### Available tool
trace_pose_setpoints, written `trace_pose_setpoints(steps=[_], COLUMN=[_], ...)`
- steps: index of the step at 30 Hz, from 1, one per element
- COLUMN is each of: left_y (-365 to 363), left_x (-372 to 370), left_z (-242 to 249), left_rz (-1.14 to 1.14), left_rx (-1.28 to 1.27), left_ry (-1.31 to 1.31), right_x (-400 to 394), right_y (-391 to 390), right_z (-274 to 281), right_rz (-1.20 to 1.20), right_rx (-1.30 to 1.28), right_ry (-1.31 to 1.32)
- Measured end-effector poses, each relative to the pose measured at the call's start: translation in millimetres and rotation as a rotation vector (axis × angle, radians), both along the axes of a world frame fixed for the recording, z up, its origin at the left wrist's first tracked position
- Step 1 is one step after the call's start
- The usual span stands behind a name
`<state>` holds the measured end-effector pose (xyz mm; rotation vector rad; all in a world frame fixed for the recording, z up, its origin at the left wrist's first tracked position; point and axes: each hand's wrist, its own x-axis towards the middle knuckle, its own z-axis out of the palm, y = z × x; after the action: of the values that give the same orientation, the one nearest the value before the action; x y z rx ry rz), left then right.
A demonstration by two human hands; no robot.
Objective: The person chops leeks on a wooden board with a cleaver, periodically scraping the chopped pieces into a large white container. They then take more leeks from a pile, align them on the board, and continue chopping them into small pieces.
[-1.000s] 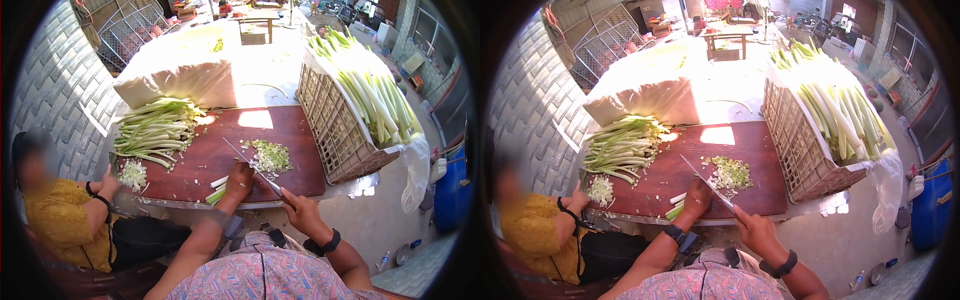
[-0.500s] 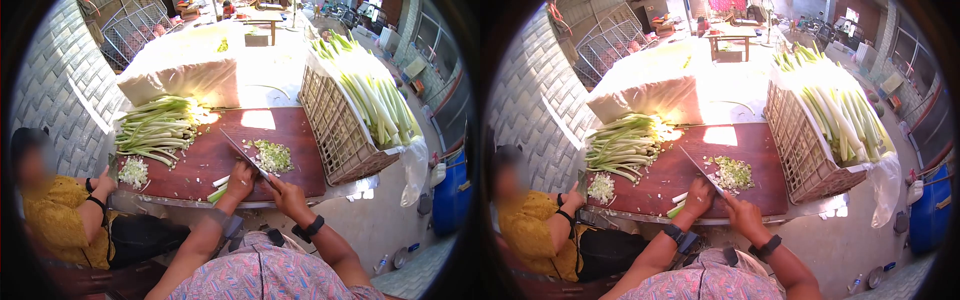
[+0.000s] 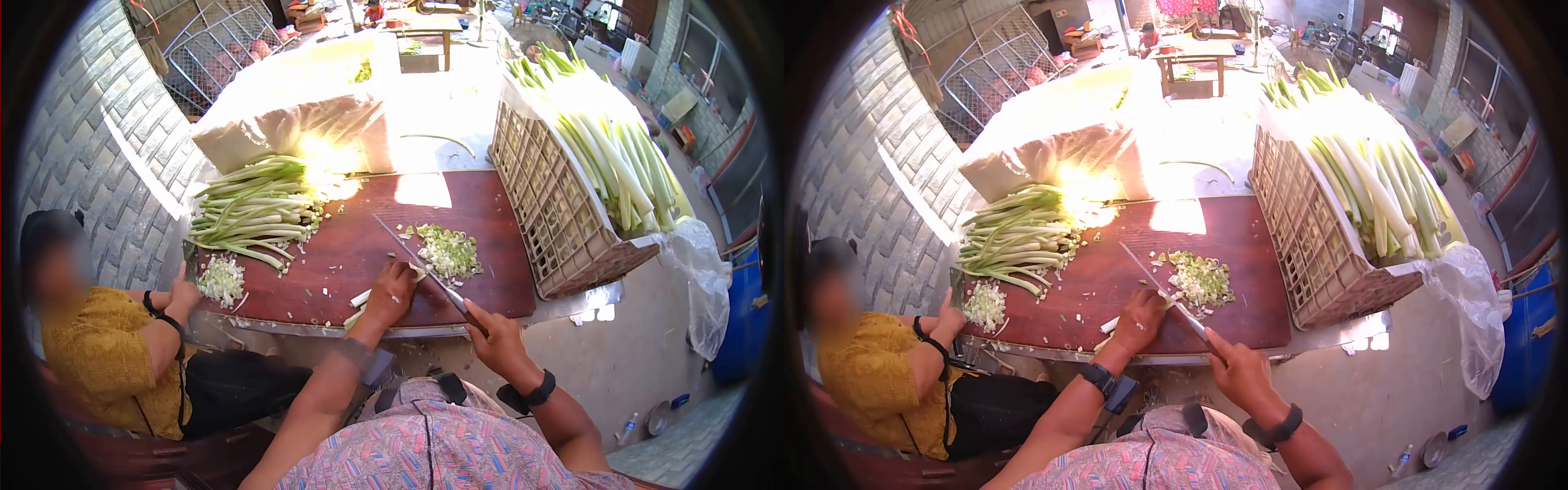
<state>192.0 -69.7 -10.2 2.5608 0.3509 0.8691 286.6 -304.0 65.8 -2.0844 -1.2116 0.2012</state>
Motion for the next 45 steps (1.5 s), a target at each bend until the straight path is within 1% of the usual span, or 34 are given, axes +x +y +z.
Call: trace_pose_setpoints(steps=[1,3,7,11,13,15,19,21,22,25,29,30,36,40,43,45], left_y=[1,4,4,2,4,8,6,2,3,3,5,6,6,6,6,4], left_x=[0,1,2,2,2,0,-2,-3,-3,-1,-2,-1,-1,-1,1,-1], left_z=[0,1,0,3,1,-8,-1,5,5,2,-4,-6,-7,-5,-6,-2], left_rz=[-0.004,-0.059,-0.034,-0.031,-0.030,-0.047,-0.067,-0.034,-0.033,-0.043,-0.040,-0.056,-0.043,-0.031,-0.049,-0.014], left_rx=[-0.001,0.153,0.128,0.039,0.017,-0.012,0.001,-0.032,-0.029,-0.035,-0.038,-0.027,-0.036,-0.028,0.035,-0.016], left_ry=[0.003,0.031,0.023,-0.005,-0.031,0.017,-0.023,0.053,0.053,0.018,0.014,0.001,0.026,0.036,-0.029,-0.004], right_x=[-2,-4,-1,-1,0,5,12,15,15,10,-3,-6,-7,-5,3,7], right_y=[-4,-9,-9,5,18,34,56,61,59,36,5,1,-1,22,41,49], right_z=[5,10,7,16,10,-11,-39,-48,-45,-27,2,7,17,10,-6,-16], right_rz=[-0.004,0.021,0.040,0.070,0.081,0.083,0.073,0.019,0.020,-0.012,0.033,0.043,0.041,0.051,0.059,0.036], right_rx=[-0.001,-0.053,-0.031,-0.126,-0.156,-0.102,-0.030,0.182,0.184,0.128,0.016,-0.034,-0.085,-0.130,-0.139,-0.047], right_ry=[0.003,-0.031,-0.079,-0.094,-0.103,-0.127,-0.094,0.042,0.041,0.004,-0.049,-0.074,-0.086,-0.102,-0.131,0.003])
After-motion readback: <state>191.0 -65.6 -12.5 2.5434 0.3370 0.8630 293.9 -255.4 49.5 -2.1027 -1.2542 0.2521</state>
